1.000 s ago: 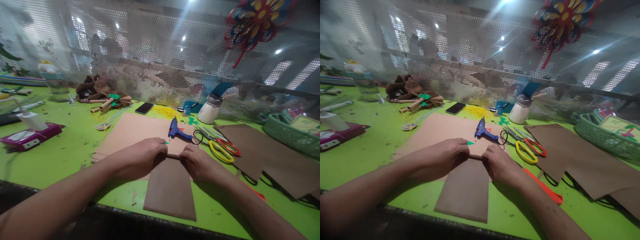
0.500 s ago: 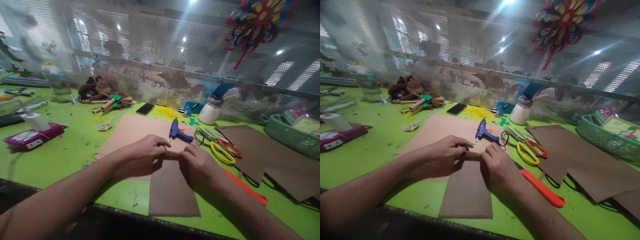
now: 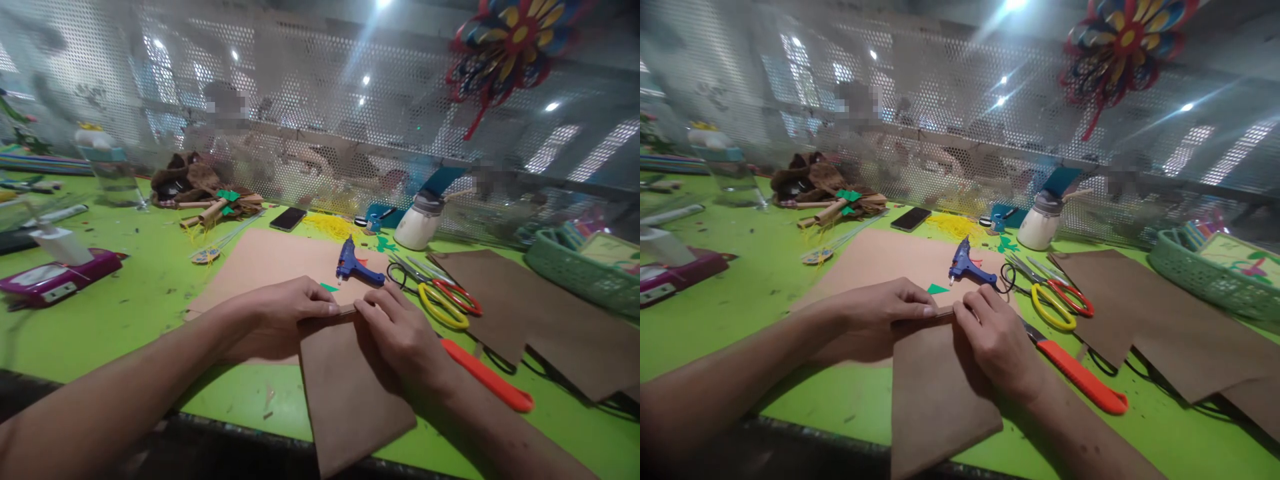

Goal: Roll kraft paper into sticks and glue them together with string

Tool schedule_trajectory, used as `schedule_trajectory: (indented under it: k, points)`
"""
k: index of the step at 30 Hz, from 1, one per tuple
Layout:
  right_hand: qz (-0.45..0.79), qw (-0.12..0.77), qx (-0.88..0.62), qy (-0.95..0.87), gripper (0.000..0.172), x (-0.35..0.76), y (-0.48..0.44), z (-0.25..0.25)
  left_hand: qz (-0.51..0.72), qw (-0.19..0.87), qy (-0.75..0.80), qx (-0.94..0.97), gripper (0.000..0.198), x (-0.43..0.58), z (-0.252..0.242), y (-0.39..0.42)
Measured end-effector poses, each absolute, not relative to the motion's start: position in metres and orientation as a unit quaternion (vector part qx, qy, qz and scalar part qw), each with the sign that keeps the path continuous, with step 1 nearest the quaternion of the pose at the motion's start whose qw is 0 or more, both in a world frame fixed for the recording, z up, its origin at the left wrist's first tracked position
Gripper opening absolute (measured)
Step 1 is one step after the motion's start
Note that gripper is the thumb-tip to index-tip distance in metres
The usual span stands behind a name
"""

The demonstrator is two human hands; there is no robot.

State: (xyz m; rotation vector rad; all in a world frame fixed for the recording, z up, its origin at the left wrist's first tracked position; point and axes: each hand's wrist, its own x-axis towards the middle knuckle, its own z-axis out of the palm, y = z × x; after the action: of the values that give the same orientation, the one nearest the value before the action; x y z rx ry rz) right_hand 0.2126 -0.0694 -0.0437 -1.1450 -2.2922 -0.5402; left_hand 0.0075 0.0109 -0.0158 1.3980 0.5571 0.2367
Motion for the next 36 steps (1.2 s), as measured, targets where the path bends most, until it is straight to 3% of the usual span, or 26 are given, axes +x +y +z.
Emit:
schedule_trajectory:
  k: [6,11,13,18,23,29,36]
  points:
    - [-0.127,0.287,-0.437,-0.843,0.023,0.210,-0.070,-0.042,0.088,0.649,0.274,0.704,0.029,0.006,-0.015,0.017]
    - [0.066,0.410,-0.451,-0.790,0.038,0.218,-0.067,-0.035,0.059,0.573,0.266,0.773,0.028,0.004,-0.010,0.018]
    - [0.158,0.429,-0.480,-0.749,0.033,0.220,-0.066,-0.031,0.055,0.517,0.249,0.817,0.027,0.005,-0.008,0.017]
    - [0.313,0.361,-0.559,-0.678,0.024,0.218,-0.064,-0.027,0.070,0.426,0.224,0.874,0.030,0.008,-0.009,0.013]
    - [0.477,0.430,-0.543,-0.541,0.020,0.216,-0.063,-0.038,0.097,0.373,0.247,0.889,0.030,0.009,-0.011,0.007]
    - [0.501,0.523,-0.493,-0.482,0.015,0.216,-0.060,-0.045,0.119,0.353,0.278,0.886,0.034,0.009,-0.009,-0.003]
    - [0.502,0.544,-0.479,-0.472,0.020,0.213,-0.062,-0.036,0.154,0.313,0.284,0.893,0.034,0.010,-0.003,-0.013]
